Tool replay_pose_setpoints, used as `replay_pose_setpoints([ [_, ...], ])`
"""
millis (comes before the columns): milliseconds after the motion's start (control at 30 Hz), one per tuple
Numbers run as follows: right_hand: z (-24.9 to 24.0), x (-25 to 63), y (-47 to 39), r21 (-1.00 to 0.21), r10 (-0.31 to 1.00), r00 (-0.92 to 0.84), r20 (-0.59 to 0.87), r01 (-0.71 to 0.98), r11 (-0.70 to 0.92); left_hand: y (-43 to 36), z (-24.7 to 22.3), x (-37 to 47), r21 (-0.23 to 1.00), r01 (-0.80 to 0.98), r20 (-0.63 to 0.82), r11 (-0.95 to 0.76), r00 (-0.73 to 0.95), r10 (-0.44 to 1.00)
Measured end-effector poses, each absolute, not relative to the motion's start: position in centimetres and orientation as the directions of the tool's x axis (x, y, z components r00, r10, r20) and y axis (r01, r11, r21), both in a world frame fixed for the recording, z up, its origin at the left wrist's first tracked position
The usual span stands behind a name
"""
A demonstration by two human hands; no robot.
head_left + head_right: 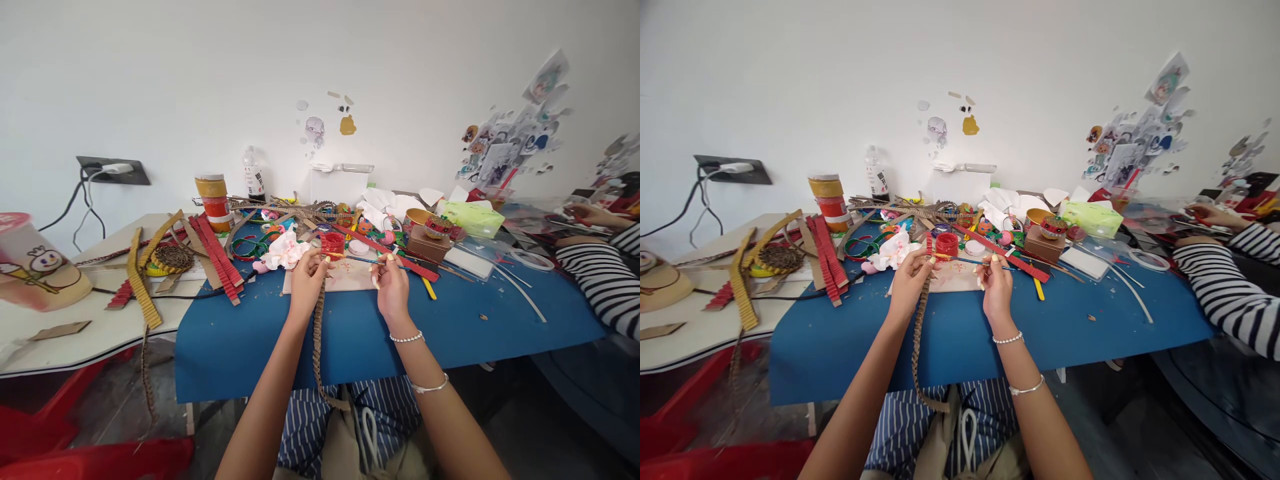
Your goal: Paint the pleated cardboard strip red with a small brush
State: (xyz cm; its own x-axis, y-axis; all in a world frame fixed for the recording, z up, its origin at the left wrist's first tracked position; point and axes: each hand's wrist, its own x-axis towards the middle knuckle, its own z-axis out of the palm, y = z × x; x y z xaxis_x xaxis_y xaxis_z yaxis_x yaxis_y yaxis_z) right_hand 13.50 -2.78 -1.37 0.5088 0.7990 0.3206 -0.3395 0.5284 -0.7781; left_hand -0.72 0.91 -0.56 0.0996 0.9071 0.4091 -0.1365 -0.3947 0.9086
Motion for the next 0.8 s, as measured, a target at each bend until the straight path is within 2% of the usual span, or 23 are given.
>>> replay_pose_setpoints([
  [800, -1.38, 13.57, -2.84, -0.771, 0.792, 0.513, 0.329, -0.339, 0.54, 0.94, -0.55, -0.66, 0.911, -0.124, 0.407, -0.393, 0.113, 0.907],
])
